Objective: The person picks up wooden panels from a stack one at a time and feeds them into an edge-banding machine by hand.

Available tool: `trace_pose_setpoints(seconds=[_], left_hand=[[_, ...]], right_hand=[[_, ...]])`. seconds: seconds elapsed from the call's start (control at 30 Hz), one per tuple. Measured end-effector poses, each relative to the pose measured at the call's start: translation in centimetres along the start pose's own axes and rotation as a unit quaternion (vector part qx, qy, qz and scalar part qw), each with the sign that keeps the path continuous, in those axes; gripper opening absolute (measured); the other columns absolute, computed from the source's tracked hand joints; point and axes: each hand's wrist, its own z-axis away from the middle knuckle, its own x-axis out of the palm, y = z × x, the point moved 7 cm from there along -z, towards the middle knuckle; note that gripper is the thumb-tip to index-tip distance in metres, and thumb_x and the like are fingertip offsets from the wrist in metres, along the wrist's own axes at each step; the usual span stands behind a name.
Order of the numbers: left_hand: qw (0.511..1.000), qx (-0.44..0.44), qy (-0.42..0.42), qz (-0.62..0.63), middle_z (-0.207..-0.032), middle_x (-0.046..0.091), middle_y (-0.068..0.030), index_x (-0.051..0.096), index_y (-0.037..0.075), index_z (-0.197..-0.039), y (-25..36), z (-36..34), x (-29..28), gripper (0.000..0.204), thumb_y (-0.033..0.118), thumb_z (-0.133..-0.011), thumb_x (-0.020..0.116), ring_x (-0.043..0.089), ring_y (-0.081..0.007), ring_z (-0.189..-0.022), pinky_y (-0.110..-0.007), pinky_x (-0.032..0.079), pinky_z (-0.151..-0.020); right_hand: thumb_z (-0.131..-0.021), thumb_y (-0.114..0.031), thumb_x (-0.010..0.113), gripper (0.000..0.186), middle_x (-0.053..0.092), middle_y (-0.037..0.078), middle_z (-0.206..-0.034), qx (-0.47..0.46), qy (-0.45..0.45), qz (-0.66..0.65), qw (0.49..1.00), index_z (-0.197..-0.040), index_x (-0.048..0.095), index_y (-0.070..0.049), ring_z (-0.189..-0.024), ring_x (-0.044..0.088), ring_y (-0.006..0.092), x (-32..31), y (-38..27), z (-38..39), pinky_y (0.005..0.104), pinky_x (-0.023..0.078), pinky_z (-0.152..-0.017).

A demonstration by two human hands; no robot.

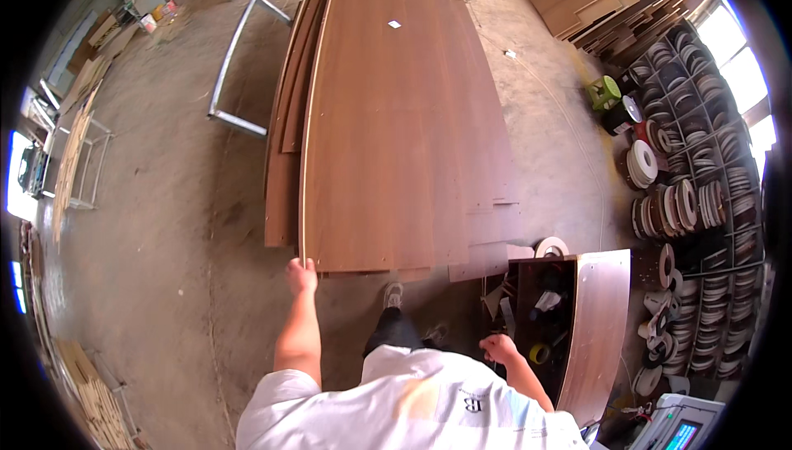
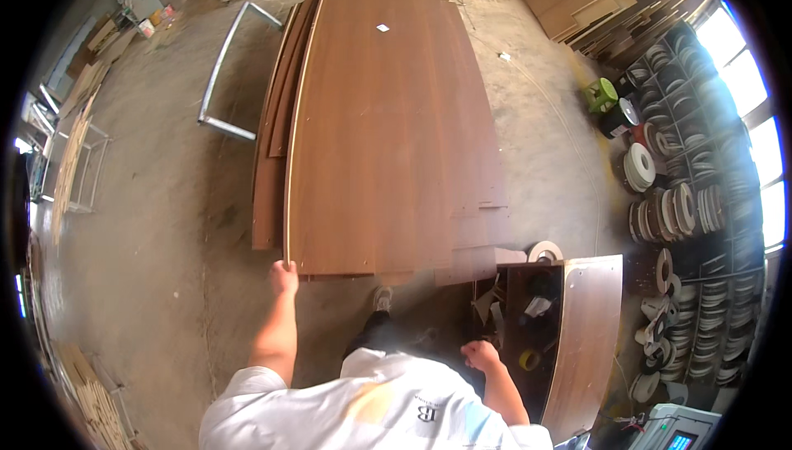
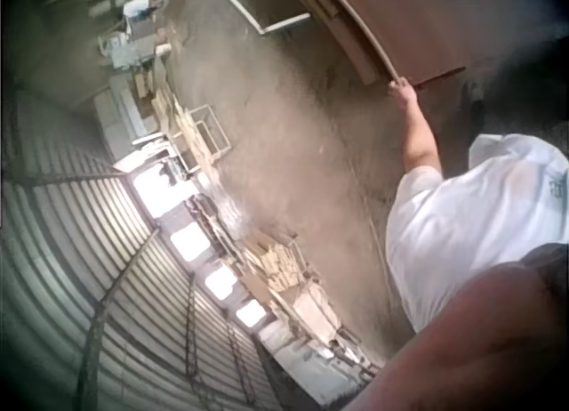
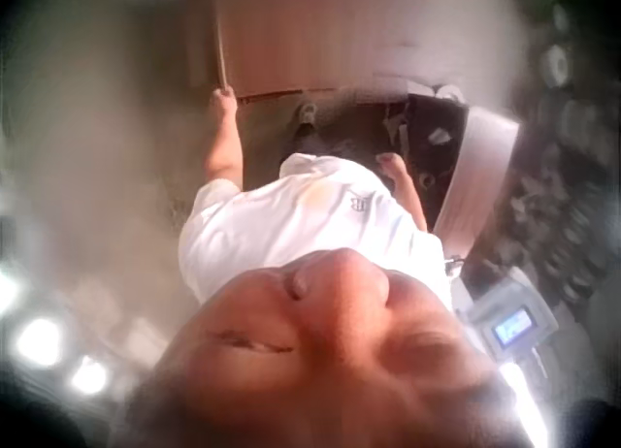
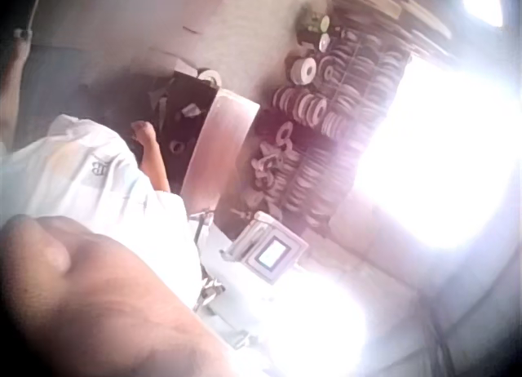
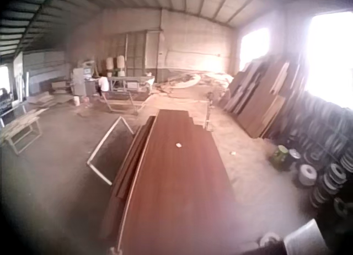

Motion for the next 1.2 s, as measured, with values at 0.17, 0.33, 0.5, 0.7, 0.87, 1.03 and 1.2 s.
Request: trace_pose_setpoints(seconds=[0.17,0.33,0.5,0.7,0.87,1.03,1.2], left_hand=[[0.950,-0.137,-0.281,-0.006,-0.113,0.065,-0.0323,0.067,-0.009,-0.103,-4.2,-8.1,4.7,0.082,0.067,-0.096,0.037,0.061,-0.0439,-0.113,-0.050,0.048,-0.095],[0.943,-0.174,-0.280,0.038,-0.112,0.064,-0.0332,0.067,-0.010,-0.108,-2.5,-8.1,7.8,0.094,0.074,-0.094,0.027,0.059,-0.0468,-0.115,-0.052,0.047,-0.097],[0.946,-0.167,-0.272,0.054,-0.109,0.063,-0.0364,0.067,-0.012,-0.105,-4.2,-8.2,8.6,0.096,0.073,-0.096,0.023,0.059,-0.0478,-0.113,-0.053,0.048,-0.095],[0.966,-0.130,-0.217,0.053,-0.103,0.065,-0.0364,0.067,-0.011,-0.102,0.2,-2.0,6.0,0.089,0.068,-0.098,0.028,0.061,-0.0495,-0.108,-0.054,0.048,-0.092],[0.967,-0.122,-0.212,0.074,-0.096,0.066,-0.0349,0.068,-0.012,-0.097,4.2,5.7,4.8,0.090,0.069,-0.098,0.029,0.065,-0.0483,-0.097,-0.054,0.052,-0.081],[0.950,-0.126,-0.254,0.134,-0.064,0.063,-0.0233,0.064,-0.011,-0.080,5.1,13.7,5.3,0.092,0.073,-0.096,0.029,0.064,-0.0342,-0.053,-0.043,0.049,-0.046],[0.912,-0.213,-0.298,0.183,-0.048,0.051,-0.0098,0.056,-0.001,-0.065,-1.3,20.8,3.0,0.084,0.073,-0.095,0.031,0.052,-0.0252,-0.038,-0.039,0.039,-0.037]], right_hand=[[-0.092,-0.036,0.069,0.036,0.065,0.004,-0.063,0.097,0.068,-0.065,0.991,-0.086,0.073,-0.001,-0.053,0.060,0.0129,-1.3,-0.6,1.9,0.0294,0.049,-0.053],[-0.095,-0.036,0.065,0.038,0.068,0.006,-0.070,0.113,0.076,-0.104,0.985,-0.093,0.072,0.001,-0.060,0.063,0.0138,-0.1,-1.1,1.8,0.0285,0.051,-0.060],[-0.097,-0.037,0.063,0.039,0.071,0.008,-0.078,0.063,0.011,-0.059,0.996,-0.102,0.070,0.001,-0.067,0.066,0.0150,1.1,-5.2,-0.9,0.0288,0.055,-0.067],[-0.098,-0.044,0.059,0.043,0.071,0.010,-0.094,0.045,-0.013,-0.221,0.974,-0.113,0.065,-0.004,-0.080,0.067,0.0183,2.8,-7.5,-8.9,0.0327,0.054,-0.074],[-0.095,-0.058,0.055,0.075,0.047,0.014,-0.145,0.066,-0.019,-0.454,0.888,-0.148,0.036,-0.008,-0.129,0.050,0.0288,3.7,-10.6,-14.3,0.0469,0.044,-0.102],[-0.087,-0.055,0.069,0.093,0.038,0.015,-0.149,0.151,0.056,-0.698,0.697,-0.154,0.026,-0.008,-0.128,0.048,0.0295,4.8,-6.8,-16.4,0.0461,0.045,-0.104],[-0.087,-0.045,0.073,0.053,0.061,0.005,-0.092,0.119,0.043,-0.695,0.708,-0.120,0.053,-0.009,-0.072,0.061,0.0206,7.8,-2.8,-9.2,0.0361,0.056,-0.072]])
